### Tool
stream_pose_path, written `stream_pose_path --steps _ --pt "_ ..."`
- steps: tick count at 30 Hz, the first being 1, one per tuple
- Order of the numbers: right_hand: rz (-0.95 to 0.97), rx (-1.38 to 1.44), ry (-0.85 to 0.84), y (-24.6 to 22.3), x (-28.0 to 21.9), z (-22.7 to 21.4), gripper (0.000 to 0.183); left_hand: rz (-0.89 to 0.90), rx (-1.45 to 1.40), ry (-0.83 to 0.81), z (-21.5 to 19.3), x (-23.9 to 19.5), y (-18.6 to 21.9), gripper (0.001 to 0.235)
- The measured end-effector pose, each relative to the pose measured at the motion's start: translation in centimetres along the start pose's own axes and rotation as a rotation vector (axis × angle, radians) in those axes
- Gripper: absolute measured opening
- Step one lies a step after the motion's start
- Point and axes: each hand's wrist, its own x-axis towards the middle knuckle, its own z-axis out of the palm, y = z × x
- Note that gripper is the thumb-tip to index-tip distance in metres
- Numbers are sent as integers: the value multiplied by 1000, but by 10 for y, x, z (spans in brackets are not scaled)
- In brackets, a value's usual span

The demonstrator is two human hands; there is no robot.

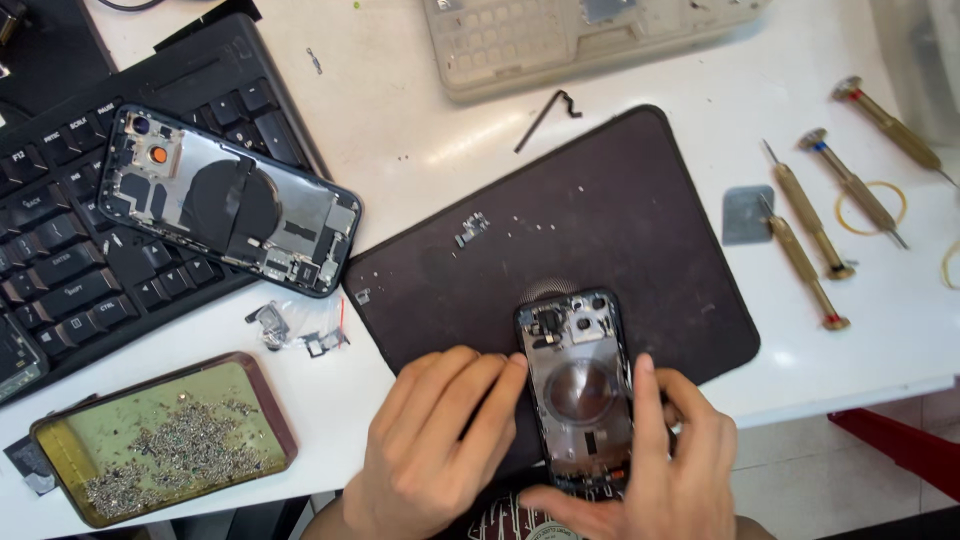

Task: The person disassembles a smartphone, removes internal components using tweezers and a screwdriver, and reassembles the device. They handle the phone body, screws, and small internal parts, placing them on a work mat and occasionally comparing with another phone.

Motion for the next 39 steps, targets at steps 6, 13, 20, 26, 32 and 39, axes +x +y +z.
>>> stream_pose_path --steps 6,13,20,26,32,39 --pt "90 78 -5 -31 6 -13 116 -29 4 59 -3 -7 8 33" --pt "15 181 52 -23 1 -30 113 -46 -51 136 -7 -17 10 29" --pt "-70 252 -5 -3 8 -36 109 -35 -10 45 -6 -14 13 40" --pt "-87 262 5 4 6 -33 107 25 49 9 -3 -13 13 39" --pt "-150 341 2 17 10 -37 103 34 86 -8 -2 -11 13 39" --pt "31 387 163 24 30 -47 38 26 91 -33 -1 -9 10 38"
